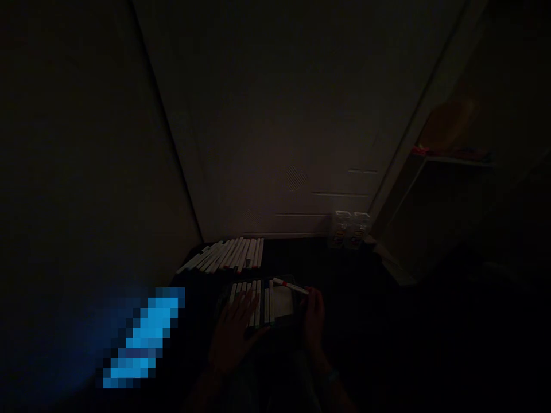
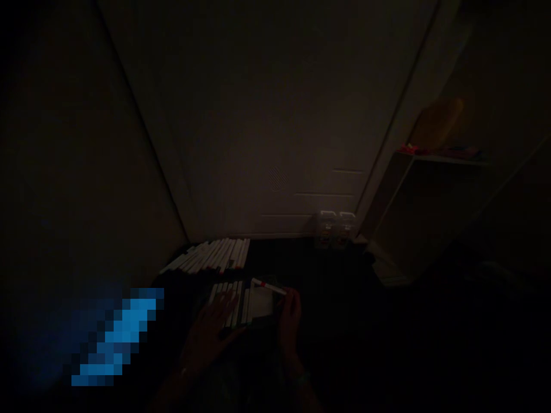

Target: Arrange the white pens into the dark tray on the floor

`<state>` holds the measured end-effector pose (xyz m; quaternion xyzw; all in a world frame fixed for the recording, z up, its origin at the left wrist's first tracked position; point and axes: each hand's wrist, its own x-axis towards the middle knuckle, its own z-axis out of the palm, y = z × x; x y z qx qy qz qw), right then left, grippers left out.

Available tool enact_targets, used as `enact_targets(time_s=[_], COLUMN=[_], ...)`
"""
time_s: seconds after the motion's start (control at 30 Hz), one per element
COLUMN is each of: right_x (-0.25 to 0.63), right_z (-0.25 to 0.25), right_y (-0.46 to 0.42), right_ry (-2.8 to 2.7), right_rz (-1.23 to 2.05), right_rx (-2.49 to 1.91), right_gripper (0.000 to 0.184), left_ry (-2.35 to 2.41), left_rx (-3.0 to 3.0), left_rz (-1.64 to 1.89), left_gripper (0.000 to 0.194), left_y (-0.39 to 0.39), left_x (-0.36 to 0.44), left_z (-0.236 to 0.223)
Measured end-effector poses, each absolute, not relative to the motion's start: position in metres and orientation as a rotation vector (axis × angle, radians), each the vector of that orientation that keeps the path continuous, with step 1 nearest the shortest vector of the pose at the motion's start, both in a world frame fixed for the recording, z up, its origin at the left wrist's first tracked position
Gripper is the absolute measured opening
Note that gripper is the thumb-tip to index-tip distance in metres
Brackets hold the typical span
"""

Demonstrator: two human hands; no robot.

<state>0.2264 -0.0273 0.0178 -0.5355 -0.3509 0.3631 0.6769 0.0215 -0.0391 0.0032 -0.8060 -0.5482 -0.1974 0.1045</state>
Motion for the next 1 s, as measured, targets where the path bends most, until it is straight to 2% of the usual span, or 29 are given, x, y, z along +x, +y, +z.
enact_targets(time_s=[0.2,0.33,0.5,0.73,1.0], right_x=[0.226,0.226,0.223,0.222,0.223], right_z=[0.016,0.015,0.012,0.007,0.000], right_y=[-0.026,-0.025,-0.024,-0.022,-0.014], right_ry=[-0.805,-0.877,-1.095,-1.426,-1.504], right_rz=[0.795,0.799,0.799,0.605,0.558], right_rx=[-1.194,-1.187,-1.216,-1.334,-1.291], right_gripper=[0.037,0.035,0.033,0.032,0.034], left_ry=[-1.586,-1.712,-1.871,-1.829,-1.909], left_rx=[-2.395,-2.292,-2.165,-2.216,-2.179], left_rz=[-0.600,-0.767,-1.062,-1.084,-1.295], left_gripper=[0.069,0.066,0.050,0.033,0.029], left_y=[-0.037,-0.032,-0.034,-0.039,-0.041], left_x=[0.019,0.029,0.052,0.053,0.052], left_z=[0.008,0.028,0.042,0.037,0.020])
